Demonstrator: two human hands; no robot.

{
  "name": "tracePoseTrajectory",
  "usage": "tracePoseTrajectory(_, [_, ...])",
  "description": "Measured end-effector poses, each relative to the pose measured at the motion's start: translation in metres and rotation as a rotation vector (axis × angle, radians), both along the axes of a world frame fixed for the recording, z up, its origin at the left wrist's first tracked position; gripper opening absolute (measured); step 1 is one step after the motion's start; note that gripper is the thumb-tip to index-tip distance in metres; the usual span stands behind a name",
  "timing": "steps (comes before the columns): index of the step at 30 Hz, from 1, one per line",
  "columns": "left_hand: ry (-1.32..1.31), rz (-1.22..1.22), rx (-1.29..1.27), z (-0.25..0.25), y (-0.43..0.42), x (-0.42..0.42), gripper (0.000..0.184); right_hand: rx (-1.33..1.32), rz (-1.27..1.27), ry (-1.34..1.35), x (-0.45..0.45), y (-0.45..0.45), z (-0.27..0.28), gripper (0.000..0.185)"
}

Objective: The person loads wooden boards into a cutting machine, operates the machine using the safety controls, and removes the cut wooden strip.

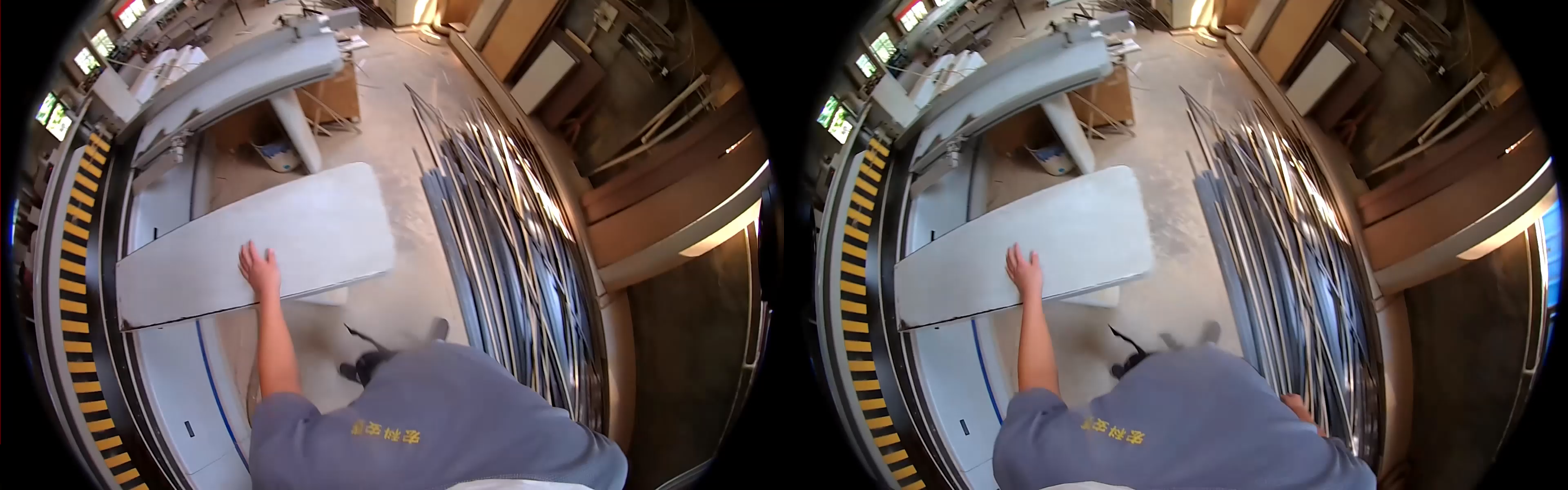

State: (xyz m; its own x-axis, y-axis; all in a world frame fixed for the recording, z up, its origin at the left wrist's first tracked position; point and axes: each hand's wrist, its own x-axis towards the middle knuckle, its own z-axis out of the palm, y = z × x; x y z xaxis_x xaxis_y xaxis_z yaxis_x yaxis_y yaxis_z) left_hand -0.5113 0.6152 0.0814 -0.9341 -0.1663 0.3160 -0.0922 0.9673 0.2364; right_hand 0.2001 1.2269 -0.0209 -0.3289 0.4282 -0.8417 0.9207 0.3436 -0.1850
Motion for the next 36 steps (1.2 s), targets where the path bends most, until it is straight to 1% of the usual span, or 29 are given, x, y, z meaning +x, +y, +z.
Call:
tracePoseTrajectory(2, [-0.061,-0.037,-0.03,0.006,0.094,-0.016,0.063,-0.037,0.055,0.064,-0.003,0.031,-0.006,0.035])
tracePoseTrajectory(5, [-0.102,-0.104,-0.023,0.0,0.177,-0.028,0.061,-0.072,0.202,0.162,-0.019,0.076,-0.013,0.03])
tracePoseTrajectory(7, [-0.089,-0.166,-0.025,-0.012,0.211,-0.047,0.06,-0.062,0.335,0.244,-0.043,0.109,-0.024,0.027])
tracePoseTrajectory(8, [-0.086,-0.156,-0.096,-0.024,0.213,-0.068,0.06,-0.036,0.411,0.293,-0.06,0.127,-0.031,0.026])
tracePoseTrajectory(9, [-0.087,-0.116,-0.105,-0.031,0.213,-0.088,0.06,0.006,0.48,0.33,-0.076,0.146,-0.041,0.024])
tracePoseTrajectory(11, [-0.076,-0.031,-0.115,-0.041,0.21,-0.135,0.061,0.144,0.607,0.42,-0.13,0.191,-0.069,0.032])
tracePoseTrajectory(13, [-0.004,0.089,-0.171,-0.065,0.195,-0.185,0.062,-0.129,-0.239,0.145,-0.219,0.225,-0.055,0.036])
tracePoseTrajectory(15, [-0.027,0.182,-0.084,-0.066,0.186,-0.226,0.062,-0.047,-0.249,0.219,-0.317,0.245,0.011,0.039])
tracePoseTrajectory(17, [-0.037,0.293,-0.131,-0.071,0.179,-0.262,0.062,-0.016,-0.274,0.231,-0.371,0.284,0.015,0.042])
tracePoseTrajectory(19, [-0.044,0.356,-0.085,-0.062,0.18,-0.288,0.063,0.054,-0.199,0.209,-0.441,0.306,0.052,0.042])
tracePoseTrajectory(20, [-0.053,0.356,-0.049,-0.059,0.181,-0.291,0.063,0.002,-0.205,0.273,-0.465,0.323,0.052,0.04])
tracePoseTrajectory(21, [-0.057,0.356,-0.017,-0.055,0.18,-0.296,0.063,0.047,-0.137,0.23,-0.492,0.334,0.063,0.039])
tracePoseTrajectory(23, [-0.047,0.355,0.047,-0.044,0.18,-0.309,0.061,0.116,-0.051,0.228,-0.54,0.35,0.073,0.038])
tracePoseTrajectory(25, [-0.042,0.358,0.106,-0.038,0.182,-0.312,0.059,0.105,-0.029,0.203,-0.591,0.361,0.094,0.04])
tracePoseTrajectory(26, [-0.005,0.336,0.062,-0.039,0.182,-0.314,0.055,0.137,0.014,0.201,-0.608,0.372,0.097,0.04])
tracePoseTrajectory(27, [-0.027,0.336,0.077,-0.041,0.18,-0.312,0.054,0.164,0.056,0.199,-0.623,0.376,0.1,0.04])
tracePoseTrajectory(29, [-0.041,0.34,0.104,-0.043,0.175,-0.321,0.051,0.163,0.019,0.217,-0.661,0.376,0.099,0.039])
tracePoseTrajectory(31, [-0.075,0.337,0.123,-0.035,0.178,-0.326,0.047,0.125,-0.034,0.216,-0.693,0.365,0.116,0.039])
tracePoseTrajectory(32, [-0.096,0.338,0.135,-0.033,0.18,-0.325,0.045,0.122,-0.04,0.221,-0.701,0.362,0.111,0.038])
tracePoseTrajectory(33, [-0.087,0.328,0.154,-0.034,0.181,-0.325,0.043,0.139,0.006,0.165,-0.708,0.36,0.105,0.039])
tracePoseTrajectory(35, [-0.071,0.319,0.183,-0.033,0.18,-0.327,0.04,0.086,0.168,0.187,-0.716,0.355,0.088,0.04])
tracePoseTrajectory(36, [-0.043,0.299,0.145,-0.032,0.18,-0.327,0.037,0.096,0.258,0.136,-0.726,0.35,0.088,0.04])
